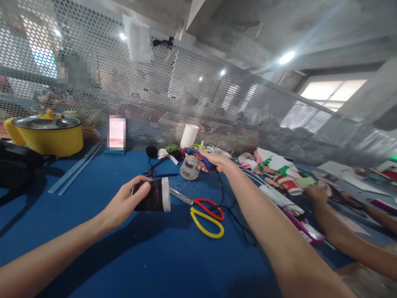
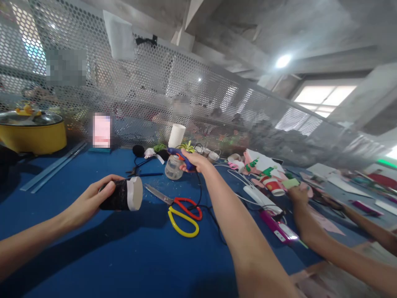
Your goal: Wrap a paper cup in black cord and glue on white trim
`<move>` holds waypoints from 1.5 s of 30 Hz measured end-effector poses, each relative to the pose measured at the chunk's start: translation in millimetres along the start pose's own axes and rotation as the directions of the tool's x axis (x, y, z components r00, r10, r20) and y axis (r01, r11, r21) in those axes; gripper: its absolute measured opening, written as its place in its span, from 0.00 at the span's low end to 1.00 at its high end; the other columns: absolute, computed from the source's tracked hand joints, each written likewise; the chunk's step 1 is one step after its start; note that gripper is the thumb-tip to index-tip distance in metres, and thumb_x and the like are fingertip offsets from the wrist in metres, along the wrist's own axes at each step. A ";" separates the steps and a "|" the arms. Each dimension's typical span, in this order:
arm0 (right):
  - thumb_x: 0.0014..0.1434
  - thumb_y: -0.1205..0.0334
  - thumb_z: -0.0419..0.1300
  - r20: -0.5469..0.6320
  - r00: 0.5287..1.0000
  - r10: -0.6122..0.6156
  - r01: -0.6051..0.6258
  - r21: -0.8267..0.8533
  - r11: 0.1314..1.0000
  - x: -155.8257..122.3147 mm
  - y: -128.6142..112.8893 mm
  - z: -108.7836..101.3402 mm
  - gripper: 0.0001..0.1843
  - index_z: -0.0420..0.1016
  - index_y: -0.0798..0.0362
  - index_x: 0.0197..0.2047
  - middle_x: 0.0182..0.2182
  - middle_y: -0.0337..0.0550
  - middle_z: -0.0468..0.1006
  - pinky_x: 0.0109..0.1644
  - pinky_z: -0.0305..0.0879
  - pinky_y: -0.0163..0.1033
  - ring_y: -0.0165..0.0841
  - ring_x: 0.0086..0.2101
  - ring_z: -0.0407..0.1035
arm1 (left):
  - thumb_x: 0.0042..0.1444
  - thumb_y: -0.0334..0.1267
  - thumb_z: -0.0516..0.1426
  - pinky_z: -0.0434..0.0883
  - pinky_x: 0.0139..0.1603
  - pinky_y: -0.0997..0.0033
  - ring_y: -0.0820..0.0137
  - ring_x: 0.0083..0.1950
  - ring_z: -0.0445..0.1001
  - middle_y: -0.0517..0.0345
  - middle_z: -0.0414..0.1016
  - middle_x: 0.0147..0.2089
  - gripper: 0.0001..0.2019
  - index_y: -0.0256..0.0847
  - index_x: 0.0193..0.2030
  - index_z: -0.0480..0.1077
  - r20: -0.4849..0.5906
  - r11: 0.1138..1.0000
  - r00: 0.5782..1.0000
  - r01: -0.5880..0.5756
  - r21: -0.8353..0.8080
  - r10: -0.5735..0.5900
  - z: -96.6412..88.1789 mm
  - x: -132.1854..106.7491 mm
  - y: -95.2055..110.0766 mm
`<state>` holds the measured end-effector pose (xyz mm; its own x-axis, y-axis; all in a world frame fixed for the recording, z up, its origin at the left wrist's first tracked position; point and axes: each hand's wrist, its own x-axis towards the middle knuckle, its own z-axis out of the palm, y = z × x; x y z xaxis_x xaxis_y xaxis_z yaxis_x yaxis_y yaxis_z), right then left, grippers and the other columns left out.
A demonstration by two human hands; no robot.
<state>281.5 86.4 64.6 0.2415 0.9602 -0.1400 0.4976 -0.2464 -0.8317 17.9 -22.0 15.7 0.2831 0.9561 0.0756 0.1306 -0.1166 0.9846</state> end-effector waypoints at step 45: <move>0.53 0.66 0.59 0.184 0.604 -0.776 0.768 0.127 0.628 -146.1 46.0 83.0 0.09 0.63 0.52 0.24 0.26 0.37 0.66 0.40 0.60 0.37 0.29 0.31 0.62 | 0.52 0.41 0.52 0.64 0.40 0.71 0.70 0.36 0.66 0.59 0.67 0.33 0.07 0.42 0.26 0.65 -0.012 0.812 0.934 -0.304 0.499 0.357 13.2 -11.8 18.2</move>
<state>199.9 -54.3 2.2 -0.3932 0.7951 0.4618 0.3924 0.5993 -0.6978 29.5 -38.9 30.6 0.2997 0.8545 0.4242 0.4940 -0.5194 0.6973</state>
